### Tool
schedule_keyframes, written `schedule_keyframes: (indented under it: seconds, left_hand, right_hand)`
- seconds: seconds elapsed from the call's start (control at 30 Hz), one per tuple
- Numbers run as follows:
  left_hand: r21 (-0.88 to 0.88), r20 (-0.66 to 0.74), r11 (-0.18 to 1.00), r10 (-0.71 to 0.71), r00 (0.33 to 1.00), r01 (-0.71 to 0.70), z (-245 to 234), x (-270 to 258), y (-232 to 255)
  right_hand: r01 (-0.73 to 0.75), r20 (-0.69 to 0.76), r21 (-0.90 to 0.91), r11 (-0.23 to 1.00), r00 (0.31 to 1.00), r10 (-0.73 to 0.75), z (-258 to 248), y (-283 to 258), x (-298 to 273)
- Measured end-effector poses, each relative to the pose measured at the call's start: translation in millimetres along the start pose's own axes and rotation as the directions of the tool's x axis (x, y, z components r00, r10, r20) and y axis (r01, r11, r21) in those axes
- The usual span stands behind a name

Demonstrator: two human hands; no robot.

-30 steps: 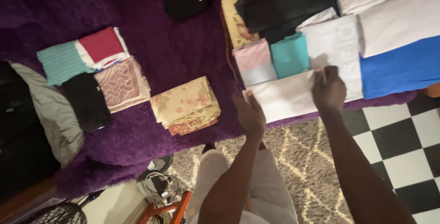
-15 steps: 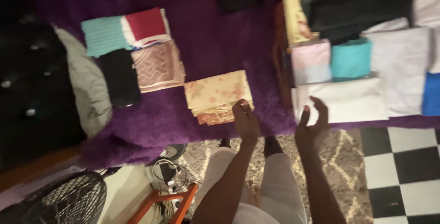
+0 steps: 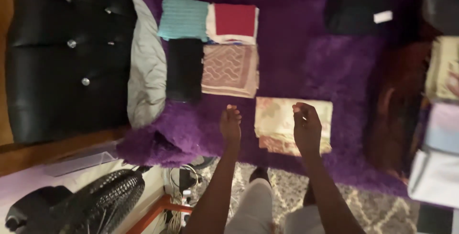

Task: The person packs a suitcase by picking up folded clothes and towels from a purple surface and placing them into the luggage. They handle each item one at a time, smoothing and arranging them into rows until the suitcase is filled.

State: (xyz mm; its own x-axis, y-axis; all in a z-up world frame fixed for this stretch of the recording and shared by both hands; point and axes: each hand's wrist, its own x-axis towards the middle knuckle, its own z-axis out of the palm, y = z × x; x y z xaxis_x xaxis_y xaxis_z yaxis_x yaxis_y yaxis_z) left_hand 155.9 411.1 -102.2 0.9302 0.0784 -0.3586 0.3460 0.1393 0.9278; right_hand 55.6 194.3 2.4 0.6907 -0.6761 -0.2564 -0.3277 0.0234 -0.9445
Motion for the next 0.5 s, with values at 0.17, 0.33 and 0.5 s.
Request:
schedule_keyframes:
  seconds: [0.17,0.33,0.5]
  left_hand:
    - [-0.077,0.129,0.996,0.062,0.990,-0.052,-3.5,115.1,-23.0]
    - [-0.015,0.099,0.999,0.038,0.994,-0.037,18.2,213.1,-27.1]
    - [0.146,0.058,0.975,0.160,0.985,-0.166,29.8,280.4,-23.4]
  right_hand:
    - [-0.090,0.251,0.661,0.745,0.962,-0.107,64.0,75.8,87.4]
    - [-0.149,0.278,0.388,0.910,0.960,0.039,115.1,95.0,154.9]
    - [-0.232,0.417,0.580,0.781,0.908,-0.040,159.9,88.2,218.5]
